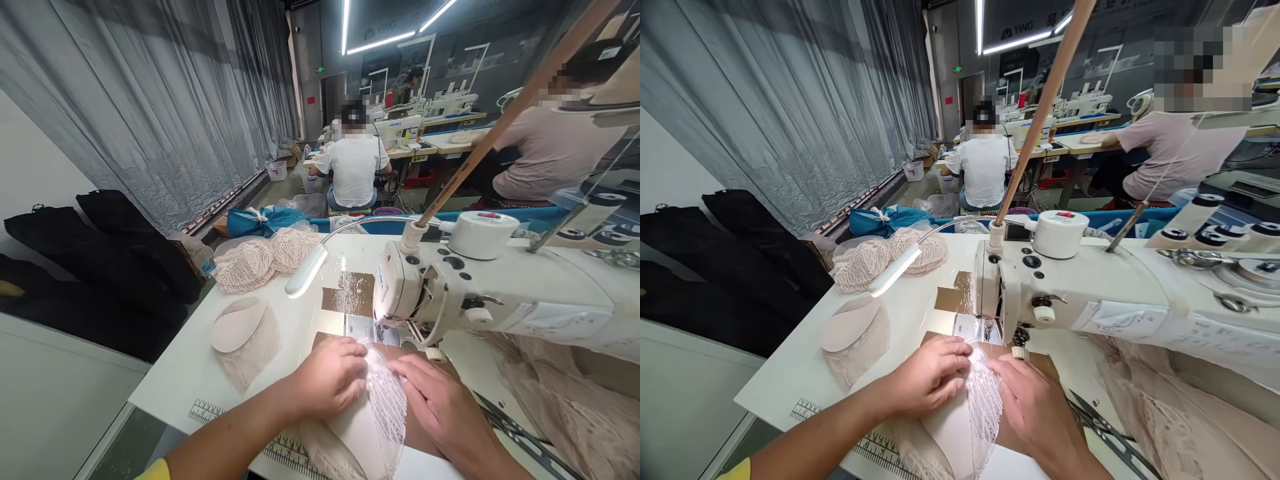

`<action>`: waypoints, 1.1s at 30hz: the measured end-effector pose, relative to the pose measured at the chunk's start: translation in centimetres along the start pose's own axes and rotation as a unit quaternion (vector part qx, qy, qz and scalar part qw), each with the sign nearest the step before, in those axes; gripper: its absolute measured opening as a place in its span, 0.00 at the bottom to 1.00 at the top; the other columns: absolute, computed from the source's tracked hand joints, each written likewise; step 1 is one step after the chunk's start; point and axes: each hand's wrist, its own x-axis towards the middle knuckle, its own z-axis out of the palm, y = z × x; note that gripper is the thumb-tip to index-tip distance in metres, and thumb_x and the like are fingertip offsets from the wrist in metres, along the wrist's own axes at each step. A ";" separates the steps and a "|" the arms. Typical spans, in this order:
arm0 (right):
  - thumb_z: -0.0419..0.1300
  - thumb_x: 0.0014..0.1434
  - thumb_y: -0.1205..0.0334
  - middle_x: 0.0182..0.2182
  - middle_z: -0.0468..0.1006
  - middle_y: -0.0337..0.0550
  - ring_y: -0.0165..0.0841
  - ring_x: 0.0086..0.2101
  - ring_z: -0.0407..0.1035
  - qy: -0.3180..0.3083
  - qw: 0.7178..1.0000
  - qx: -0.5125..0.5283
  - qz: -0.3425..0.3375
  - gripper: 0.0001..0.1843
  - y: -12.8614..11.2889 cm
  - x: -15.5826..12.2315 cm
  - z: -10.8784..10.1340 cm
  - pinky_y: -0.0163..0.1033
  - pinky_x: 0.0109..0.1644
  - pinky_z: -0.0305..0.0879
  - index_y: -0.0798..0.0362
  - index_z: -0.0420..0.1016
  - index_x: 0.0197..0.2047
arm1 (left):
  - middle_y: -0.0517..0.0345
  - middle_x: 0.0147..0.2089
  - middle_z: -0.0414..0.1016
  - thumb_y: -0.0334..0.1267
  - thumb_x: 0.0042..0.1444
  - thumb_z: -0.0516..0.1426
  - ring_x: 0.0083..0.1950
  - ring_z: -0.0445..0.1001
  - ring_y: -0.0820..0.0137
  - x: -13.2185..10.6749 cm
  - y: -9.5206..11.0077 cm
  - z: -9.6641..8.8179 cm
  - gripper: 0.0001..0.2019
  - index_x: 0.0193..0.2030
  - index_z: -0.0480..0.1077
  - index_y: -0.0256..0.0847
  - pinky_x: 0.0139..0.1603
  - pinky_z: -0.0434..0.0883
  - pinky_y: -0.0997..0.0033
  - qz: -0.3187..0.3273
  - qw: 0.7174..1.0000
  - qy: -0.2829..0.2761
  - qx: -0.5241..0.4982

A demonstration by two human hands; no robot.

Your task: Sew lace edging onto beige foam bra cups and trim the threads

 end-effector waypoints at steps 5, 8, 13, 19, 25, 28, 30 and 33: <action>0.43 0.61 0.72 0.37 0.79 0.45 0.35 0.31 0.72 0.005 0.989 -0.139 -0.041 0.23 0.3 0.0 0.5 0.39 0.33 0.67 0.53 0.76 0.49 | 0.48 0.55 0.72 0.35 0.58 0.54 0.55 0.70 0.60 1.5 -0.3 0.8 0.14 0.50 0.71 0.36 0.58 0.67 0.60 0.056 0.993 -0.079 0.074; 0.44 0.59 0.75 0.32 0.78 0.46 0.33 0.25 0.68 0.004 0.979 -0.195 -0.058 0.24 -0.3 0.4 0.2 0.39 0.30 0.64 0.54 0.78 0.48 | 0.48 0.59 0.70 0.35 0.57 0.55 0.53 0.70 0.58 1.8 0.3 0.5 0.21 0.58 0.66 0.36 0.53 0.69 0.58 0.003 0.988 -0.093 0.126; 0.46 0.57 0.75 0.29 0.77 0.44 0.31 0.21 0.63 0.009 0.979 -0.194 -0.058 0.24 -1.3 1.3 -0.5 0.37 0.27 0.58 0.53 0.80 0.46 | 0.51 0.63 0.66 0.38 0.58 0.52 0.52 0.68 0.57 2.1 0.1 0.3 0.24 0.62 0.63 0.37 0.51 0.70 0.55 -0.024 0.979 -0.103 0.175; 0.48 0.58 0.74 0.25 0.75 0.42 0.31 0.20 0.63 0.005 0.980 -0.195 -0.042 0.21 -1.5 2.0 -0.5 0.38 0.25 0.54 0.54 0.80 0.44 | 0.51 0.65 0.65 0.36 0.55 0.52 0.57 0.66 0.58 3.3 -2.0 -0.5 0.26 0.62 0.64 0.35 0.57 0.66 0.56 0.031 0.978 -0.120 0.169; 0.48 0.58 0.74 0.27 0.77 0.44 0.30 0.19 0.64 -0.010 0.977 -0.213 -0.027 0.22 -1.8 2.2 -0.2 0.37 0.23 0.54 0.56 0.80 0.47 | 0.48 0.65 0.65 0.35 0.56 0.51 0.61 0.66 0.58 4.4 -3.9 -0.9 0.25 0.62 0.66 0.35 0.60 0.65 0.56 0.081 0.976 -0.139 0.150; 0.46 0.60 0.73 0.30 0.79 0.46 0.32 0.23 0.69 -0.025 0.983 -0.178 -0.033 0.23 -1.5 2.0 -0.2 0.37 0.25 0.59 0.55 0.79 0.47 | 0.48 0.65 0.65 0.35 0.56 0.53 0.61 0.65 0.57 4.4 -4.4 -1.1 0.25 0.62 0.66 0.35 0.60 0.65 0.57 0.103 0.973 -0.143 0.152; 0.44 0.61 0.72 0.32 0.80 0.46 0.33 0.27 0.73 -0.032 0.991 -0.129 -0.024 0.23 -1.0 1.5 -0.1 0.37 0.29 0.64 0.53 0.78 0.48 | 0.48 0.65 0.65 0.33 0.56 0.54 0.61 0.65 0.57 4.0 -4.0 -1.3 0.23 0.59 0.67 0.35 0.59 0.65 0.58 0.104 0.972 -0.138 0.159; 0.42 0.63 0.69 0.35 0.80 0.47 0.35 0.32 0.75 -0.027 0.997 -0.075 0.023 0.23 -0.1 0.7 -0.3 0.38 0.34 0.69 0.51 0.77 0.49 | 0.50 0.61 0.68 0.28 0.56 0.53 0.58 0.67 0.60 2.8 -2.5 -1.8 0.18 0.53 0.71 0.38 0.57 0.65 0.59 0.077 0.980 -0.093 0.158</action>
